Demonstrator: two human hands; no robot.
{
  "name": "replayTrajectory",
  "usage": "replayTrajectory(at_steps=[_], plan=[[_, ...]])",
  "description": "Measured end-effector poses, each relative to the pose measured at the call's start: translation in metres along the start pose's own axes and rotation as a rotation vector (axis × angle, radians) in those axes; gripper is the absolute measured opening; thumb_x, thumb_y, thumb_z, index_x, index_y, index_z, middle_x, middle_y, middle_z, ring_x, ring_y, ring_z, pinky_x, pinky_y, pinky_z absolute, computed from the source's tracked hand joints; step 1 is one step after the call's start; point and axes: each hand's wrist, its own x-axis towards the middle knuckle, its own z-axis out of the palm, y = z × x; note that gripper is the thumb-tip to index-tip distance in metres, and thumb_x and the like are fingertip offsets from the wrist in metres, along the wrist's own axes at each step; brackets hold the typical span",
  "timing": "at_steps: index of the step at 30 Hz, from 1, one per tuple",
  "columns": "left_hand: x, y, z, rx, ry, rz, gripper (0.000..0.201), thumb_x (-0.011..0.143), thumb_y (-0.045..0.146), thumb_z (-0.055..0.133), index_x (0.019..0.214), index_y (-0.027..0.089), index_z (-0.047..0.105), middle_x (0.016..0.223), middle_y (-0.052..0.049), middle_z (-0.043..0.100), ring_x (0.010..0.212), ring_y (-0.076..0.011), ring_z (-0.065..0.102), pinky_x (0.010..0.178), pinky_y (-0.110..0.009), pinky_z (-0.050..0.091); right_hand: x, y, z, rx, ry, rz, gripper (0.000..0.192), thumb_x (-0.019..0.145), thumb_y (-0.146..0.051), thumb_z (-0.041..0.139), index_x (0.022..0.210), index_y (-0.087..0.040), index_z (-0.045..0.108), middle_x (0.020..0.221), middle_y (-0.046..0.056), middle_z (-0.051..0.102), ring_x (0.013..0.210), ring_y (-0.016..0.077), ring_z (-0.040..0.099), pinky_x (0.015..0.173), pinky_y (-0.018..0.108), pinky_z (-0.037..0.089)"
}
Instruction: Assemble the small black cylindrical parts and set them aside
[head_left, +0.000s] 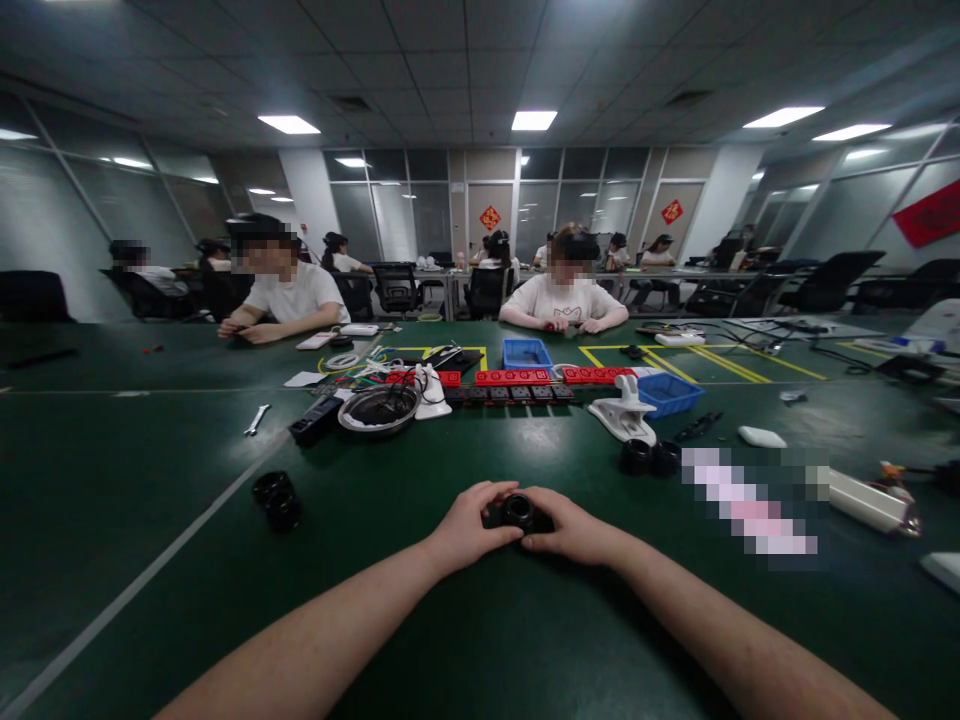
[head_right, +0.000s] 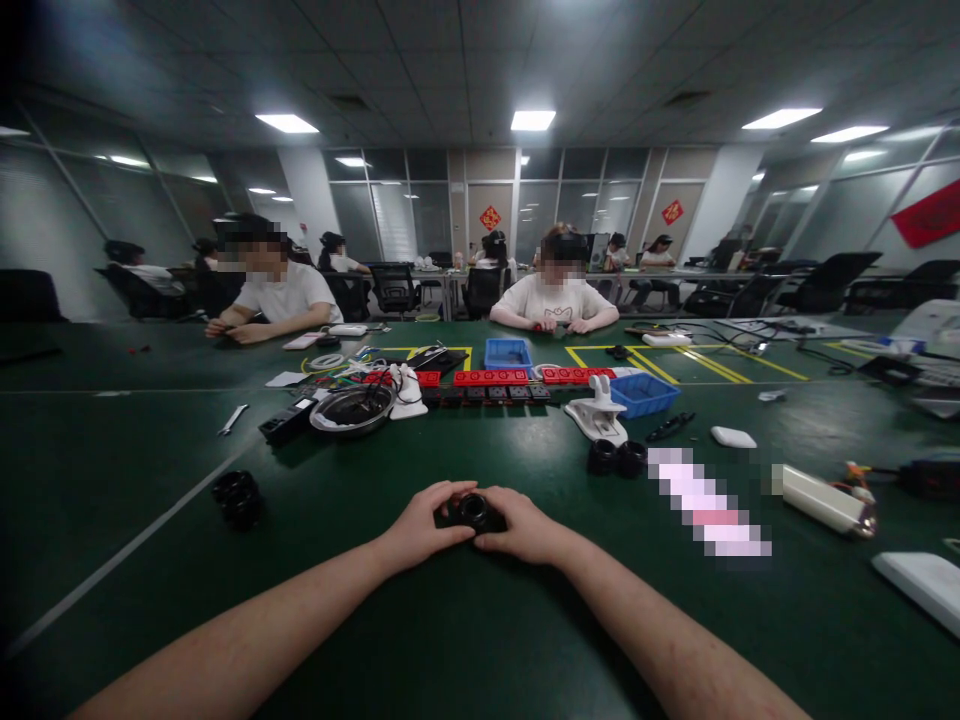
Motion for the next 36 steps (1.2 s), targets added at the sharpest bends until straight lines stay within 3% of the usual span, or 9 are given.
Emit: replayTrajectory(at_steps=[4,10,14,18,22,27,31,36], plan=[[0.001,0.0,-0.001,-0.007,-0.008,0.017,0.04,0.065,0.026,0.062,0.104,0.023,0.052,0.092,-0.002,0.054,0.083,-0.0164,0.05,0.067,-0.024,0.04,0.001,0.002,-0.005,0.104,-0.047,0.001,0.036,0.069,-0.025,0.058,0.103,-0.016,0.051,0.095,0.004,0.054,0.085,0.0185,0.05,0.075,0.029,0.038],[0.0,0.001,0.002,0.01,0.027,-0.047,0.038,0.062,0.028,0.065,0.097,0.02,0.054,0.088,-0.002,0.053,0.08,-0.0165,0.05,0.064,-0.025,0.04,0.002,0.004,0.0,0.099,-0.004,0.095,0.026,0.065,-0.028,0.061,0.087,-0.015,0.055,0.082,0.001,0.054,0.073,0.0149,0.049,0.062,0.024,0.037],[0.0,0.0,0.011,0.03,0.124,-0.113,0.036,0.058,0.028,0.067,0.089,0.019,0.053,0.086,-0.001,0.051,0.079,-0.0165,0.049,0.066,-0.026,0.039,0.005,0.0,0.012,-0.104,0.139,0.234,0.028,0.059,-0.034,0.065,0.072,-0.016,0.049,0.069,-0.001,0.05,0.062,0.0124,0.045,0.052,0.021,0.031],[0.0,-0.002,0.015,0.073,0.188,-0.147,0.033,0.059,0.028,0.066,0.087,0.018,0.052,0.084,-0.001,0.05,0.077,-0.0167,0.048,0.066,-0.027,0.039,0.006,-0.008,0.02,-0.339,0.244,0.304,0.03,0.058,-0.037,0.064,0.07,-0.017,0.046,0.07,0.0,0.049,0.062,0.0134,0.044,0.051,0.022,0.028],[0.0,0.0,0.011,0.051,0.15,-0.111,0.035,0.059,0.026,0.066,0.09,0.018,0.052,0.086,-0.002,0.051,0.078,-0.0165,0.049,0.066,-0.026,0.039,0.003,-0.013,0.015,-0.321,0.18,0.265,0.042,0.056,-0.047,0.064,0.081,-0.017,0.049,0.08,0.004,0.052,0.071,0.0178,0.048,0.057,0.025,0.033],[0.0,0.001,0.0,-0.033,-0.009,-0.001,0.037,0.065,0.028,0.063,0.099,0.021,0.052,0.09,-0.002,0.052,0.081,-0.0161,0.05,0.064,-0.024,0.04,-0.002,-0.012,-0.002,-0.074,0.02,0.089,0.063,0.055,-0.035,0.068,0.112,-0.02,0.043,0.103,0.006,0.051,0.092,0.0226,0.046,0.078,0.033,0.035],[0.0,0.0,-0.003,-0.039,-0.045,0.052,0.04,0.065,0.028,0.062,0.103,0.022,0.052,0.097,-0.003,0.053,0.088,-0.0171,0.048,0.067,-0.025,0.04,-0.003,-0.004,-0.01,0.12,-0.105,0.085,0.039,0.065,-0.026,0.06,0.102,-0.017,0.052,0.092,0.003,0.054,0.082,0.018,0.05,0.072,0.028,0.039],[-0.001,0.001,-0.004,-0.023,-0.047,0.045,0.041,0.063,0.028,0.064,0.102,0.021,0.053,0.095,-0.003,0.052,0.086,-0.0167,0.048,0.067,-0.024,0.04,-0.002,0.006,-0.007,0.147,-0.042,0.152,0.023,0.064,-0.023,0.061,0.084,-0.015,0.056,0.076,-0.001,0.053,0.07,0.0139,0.048,0.062,0.023,0.037]])
